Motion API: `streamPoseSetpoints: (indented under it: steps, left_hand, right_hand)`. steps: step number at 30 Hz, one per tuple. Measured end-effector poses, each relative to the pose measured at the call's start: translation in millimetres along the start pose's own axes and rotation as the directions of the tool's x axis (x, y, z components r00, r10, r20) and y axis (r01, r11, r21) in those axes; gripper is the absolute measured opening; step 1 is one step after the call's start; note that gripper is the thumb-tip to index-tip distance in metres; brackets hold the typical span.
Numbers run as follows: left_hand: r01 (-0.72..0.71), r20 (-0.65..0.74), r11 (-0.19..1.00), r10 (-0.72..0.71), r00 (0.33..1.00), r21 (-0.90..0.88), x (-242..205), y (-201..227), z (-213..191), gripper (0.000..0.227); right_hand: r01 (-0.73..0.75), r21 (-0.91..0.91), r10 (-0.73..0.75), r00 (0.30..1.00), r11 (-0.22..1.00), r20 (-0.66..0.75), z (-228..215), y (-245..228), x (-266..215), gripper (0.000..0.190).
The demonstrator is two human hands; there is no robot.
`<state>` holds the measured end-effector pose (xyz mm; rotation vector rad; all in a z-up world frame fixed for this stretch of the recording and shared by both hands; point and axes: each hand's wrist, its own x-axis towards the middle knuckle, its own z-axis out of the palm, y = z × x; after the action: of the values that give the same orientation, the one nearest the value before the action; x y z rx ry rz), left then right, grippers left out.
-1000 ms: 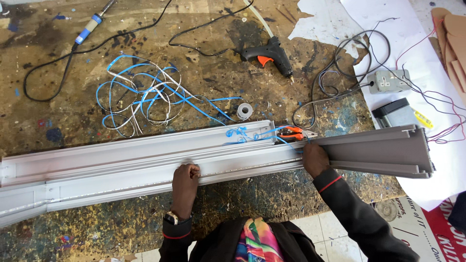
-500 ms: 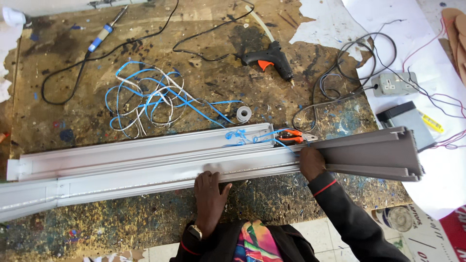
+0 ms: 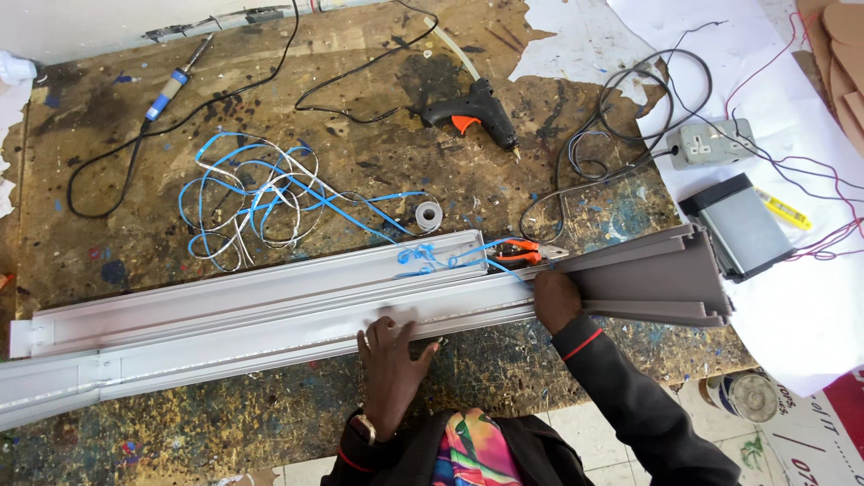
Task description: The person assembles a long, white aluminum light fixture on a cluttered workbench. They insert a smaller gray profile into the main fixture, then thread blue and white wires through the fixture's channel, and finally attach a gray end cap to the fixture.
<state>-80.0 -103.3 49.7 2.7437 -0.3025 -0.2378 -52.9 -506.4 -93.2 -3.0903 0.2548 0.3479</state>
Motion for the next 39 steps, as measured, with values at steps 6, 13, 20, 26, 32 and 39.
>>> streamPoseSetpoints:
  steps: [6,13,20,26,32,39]
  left_hand:
    - [-0.028,-0.071,0.999,0.027,0.997,-0.021,2,26,18,0.068]
    - [-0.146,-0.105,0.989,0.144,0.984,-0.01,6,40,36,0.072]
    - [-0.131,0.118,0.986,0.142,0.983,-0.1,21,53,15,0.071]
    - [-0.197,0.117,0.976,0.207,0.971,-0.09,31,64,18,0.071]
    - [-0.265,0.099,0.957,0.277,0.956,-0.115,34,74,16,0.069]
    - [-0.321,0.163,0.936,0.342,0.925,-0.141,42,100,11,0.075]
  right_hand:
    - [-0.008,0.069,0.003,0.998,0.998,0.066,-9,1,1,0.024]
    - [-0.015,-0.002,0.015,0.996,1.0,0.093,-21,-4,1,0.02]
    - [-0.147,0.141,0.119,0.974,0.979,0.191,-66,-24,-7,0.019]
    - [0.001,-0.015,0.001,0.992,1.0,0.124,-68,-22,-5,0.014]
    - [-0.073,0.065,0.062,0.986,0.995,0.152,-70,-25,-4,0.014]
    - [0.029,-0.001,-0.029,0.991,1.0,0.133,-65,-19,-8,0.015]
